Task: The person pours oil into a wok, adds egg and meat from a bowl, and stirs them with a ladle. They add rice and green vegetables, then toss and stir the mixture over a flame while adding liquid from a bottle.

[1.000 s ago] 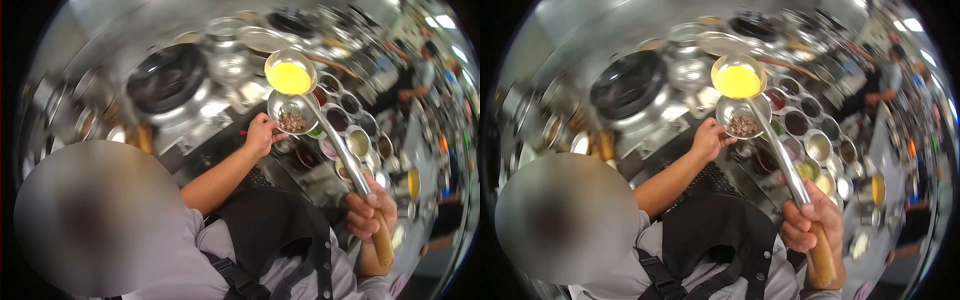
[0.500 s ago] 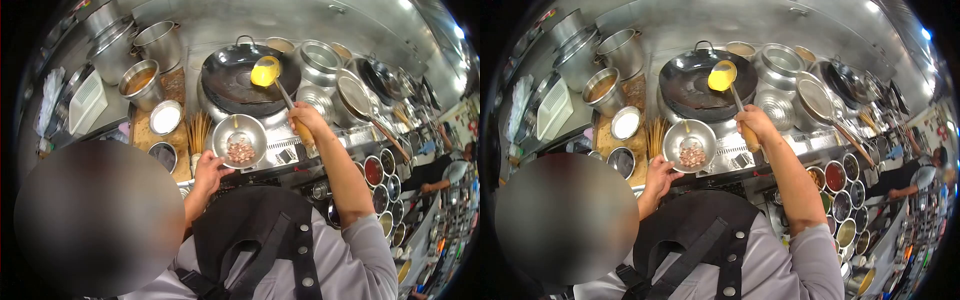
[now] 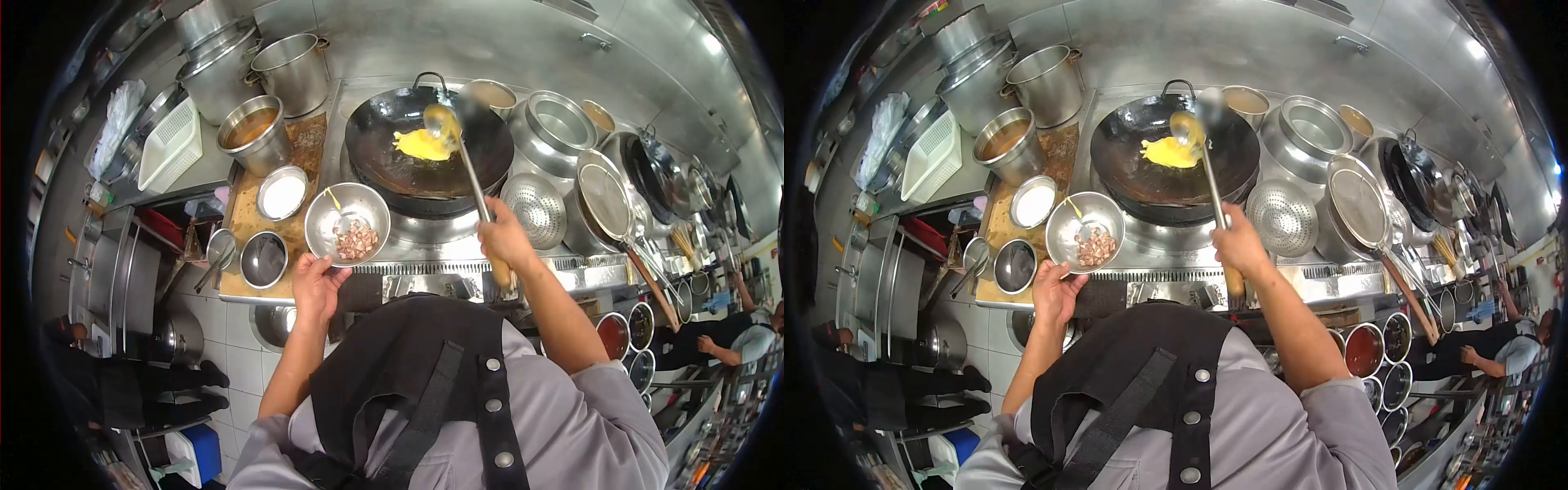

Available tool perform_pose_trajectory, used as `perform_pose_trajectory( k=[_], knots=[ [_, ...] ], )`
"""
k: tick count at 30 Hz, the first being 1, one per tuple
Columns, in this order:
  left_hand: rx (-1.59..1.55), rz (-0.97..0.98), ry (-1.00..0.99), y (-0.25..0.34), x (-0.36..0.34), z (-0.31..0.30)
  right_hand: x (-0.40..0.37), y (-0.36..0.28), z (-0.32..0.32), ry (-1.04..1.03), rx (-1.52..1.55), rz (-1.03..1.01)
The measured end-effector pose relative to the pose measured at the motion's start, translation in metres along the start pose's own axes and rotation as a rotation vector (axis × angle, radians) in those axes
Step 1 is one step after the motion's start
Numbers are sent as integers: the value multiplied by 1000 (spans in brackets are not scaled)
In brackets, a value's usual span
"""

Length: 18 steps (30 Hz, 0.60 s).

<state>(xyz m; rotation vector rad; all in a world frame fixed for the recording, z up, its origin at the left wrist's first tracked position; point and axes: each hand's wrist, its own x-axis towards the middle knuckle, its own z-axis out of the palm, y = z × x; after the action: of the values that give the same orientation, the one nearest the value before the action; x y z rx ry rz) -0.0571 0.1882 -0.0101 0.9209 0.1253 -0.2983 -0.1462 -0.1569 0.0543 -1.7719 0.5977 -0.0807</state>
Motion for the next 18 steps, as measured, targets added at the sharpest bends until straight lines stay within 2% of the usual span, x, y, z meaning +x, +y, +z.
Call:
perform_pose_trajectory(
  k=[1,2,4,5,6,8,10,11,12,14,16,18],
  knots=[
    [1,23,5,0,0,5,-8,-1,-1,-76,163,73],
    [0,46,9,-1,1,10,1,3,-9,-81,164,72],
    [-3,66,17,-4,10,17,23,13,-26,-270,570,168],
    [-6,83,22,-7,11,18,38,12,-29,-289,611,190],
    [-3,79,26,-10,12,19,51,13,-26,-291,575,133],
    [2,86,-39,-9,19,24,51,18,-3,-26,17,-32],
    [11,88,-48,-7,23,33,2,14,5,16,12,-10],
    [23,92,-51,-8,26,36,-4,21,-2,-52,133,86],
    [33,94,-50,-9,28,38,6,25,-17,-54,127,84],
    [37,79,-61,-16,38,35,33,36,-43,-312,602,157],
    [38,76,-89,-18,42,41,38,23,-21,-237,600,167],
    [42,66,-60,-16,44,53,30,26,6,59,46,-57]
  ],
)
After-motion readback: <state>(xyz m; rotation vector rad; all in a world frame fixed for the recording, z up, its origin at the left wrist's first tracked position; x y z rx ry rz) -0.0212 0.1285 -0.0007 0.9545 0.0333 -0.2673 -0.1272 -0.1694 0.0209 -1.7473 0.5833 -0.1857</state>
